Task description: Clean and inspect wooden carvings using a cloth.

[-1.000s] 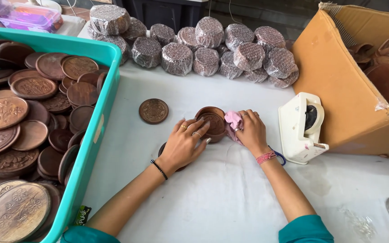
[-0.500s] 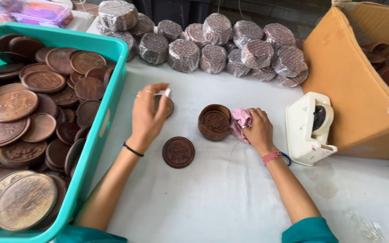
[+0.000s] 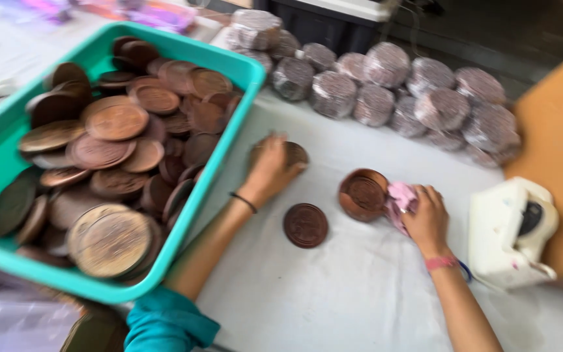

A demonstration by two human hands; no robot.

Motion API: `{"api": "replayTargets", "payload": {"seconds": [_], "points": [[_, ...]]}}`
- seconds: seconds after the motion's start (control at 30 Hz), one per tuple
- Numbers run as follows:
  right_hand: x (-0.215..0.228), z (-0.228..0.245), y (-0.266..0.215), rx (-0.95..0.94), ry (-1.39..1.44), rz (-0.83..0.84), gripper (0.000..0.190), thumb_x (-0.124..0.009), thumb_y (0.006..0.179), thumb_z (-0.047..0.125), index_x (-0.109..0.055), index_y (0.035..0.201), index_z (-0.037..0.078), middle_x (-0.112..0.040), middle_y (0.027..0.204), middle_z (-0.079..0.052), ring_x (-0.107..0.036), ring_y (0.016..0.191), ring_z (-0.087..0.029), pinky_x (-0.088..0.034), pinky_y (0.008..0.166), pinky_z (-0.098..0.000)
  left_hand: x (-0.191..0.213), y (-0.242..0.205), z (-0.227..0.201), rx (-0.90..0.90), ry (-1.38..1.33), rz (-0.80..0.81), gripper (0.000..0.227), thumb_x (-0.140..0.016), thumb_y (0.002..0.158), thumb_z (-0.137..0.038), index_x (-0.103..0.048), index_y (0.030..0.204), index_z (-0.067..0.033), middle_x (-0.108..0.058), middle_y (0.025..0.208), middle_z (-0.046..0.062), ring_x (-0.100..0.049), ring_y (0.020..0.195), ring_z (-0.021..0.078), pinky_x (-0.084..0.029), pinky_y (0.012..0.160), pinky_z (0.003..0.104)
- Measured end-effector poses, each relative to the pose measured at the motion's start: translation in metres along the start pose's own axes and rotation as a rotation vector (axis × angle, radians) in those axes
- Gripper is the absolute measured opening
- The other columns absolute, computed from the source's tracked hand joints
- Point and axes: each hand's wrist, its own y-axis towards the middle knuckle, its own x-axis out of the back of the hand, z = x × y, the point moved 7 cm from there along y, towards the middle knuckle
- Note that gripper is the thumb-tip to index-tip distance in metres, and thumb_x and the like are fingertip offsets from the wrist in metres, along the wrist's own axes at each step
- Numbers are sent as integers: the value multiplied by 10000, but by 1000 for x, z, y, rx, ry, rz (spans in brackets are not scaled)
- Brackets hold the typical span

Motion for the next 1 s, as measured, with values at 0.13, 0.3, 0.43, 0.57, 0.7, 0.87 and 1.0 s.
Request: {"api": "replayTargets", "payload": {"seconds": [0.13,0.3,0.43,0.57,0.7,0.87,1.0], "points": [[-7,-6,0,16,-23,10,428,-728,771,109,-659,1190,62,-647,1148,-116,-619,1107,-357,-531,924,-457,60,16,-82,-1,-21,-21,454,-708,922,-418,-659,1294,-163,-571,1336,278,-599,1133,436,-497,948,509],[-9,-9,-3,-30,-80,57,389,-730,812,125,-672,1194,77,-636,1105,-104,-620,1083,-335,-533,922,-450,106,59,-140,-125,-24,-130,288,-506,1091,-392,-651,1221,-180,-727,963,91,-691,755,264,-549,674,418],[-7,-6,-1,-6,-59,39,422,-731,779,121,-668,1193,71,-631,1115,-109,-613,1085,-341,-531,913,-451,169,100,-114,-80,-54,-324,274,-473,1080,-340,-649,1212,-176,-652,592,81,-631,470,262,-466,412,421],[-6,-5,-2,-9,-64,47,419,-745,793,143,-665,1198,70,-631,1121,-115,-614,1078,-341,-532,910,-453,206,109,-53,-85,117,-239,276,-572,1024,-349,-663,1173,-136,-723,738,123,-701,671,344,-537,543,486],[-7,-5,-2,-12,-79,61,415,-740,778,135,-667,1183,76,-637,1134,-105,-617,1100,-338,-538,938,-443,179,68,58,-85,402,-80,285,-680,989,-330,-644,1157,-103,-746,1001,117,-707,970,350,-562,802,480],[-8,-5,0,2,-94,48,420,-758,805,178,-663,1197,61,-636,1128,-111,-617,1089,-340,-537,904,-446,106,16,195,-21,898,81,529,-646,740,-290,-642,1243,-128,-653,1340,97,-588,1250,281,-369,1013,602],[-6,-4,-1,-10,-85,63,383,-750,834,171,-673,1196,73,-633,1110,-106,-620,1078,-331,-538,914,-442,98,5,213,40,869,196,225,-614,945,-215,-757,1104,-146,-694,1353,72,-616,1307,239,-356,1110,560]]}}
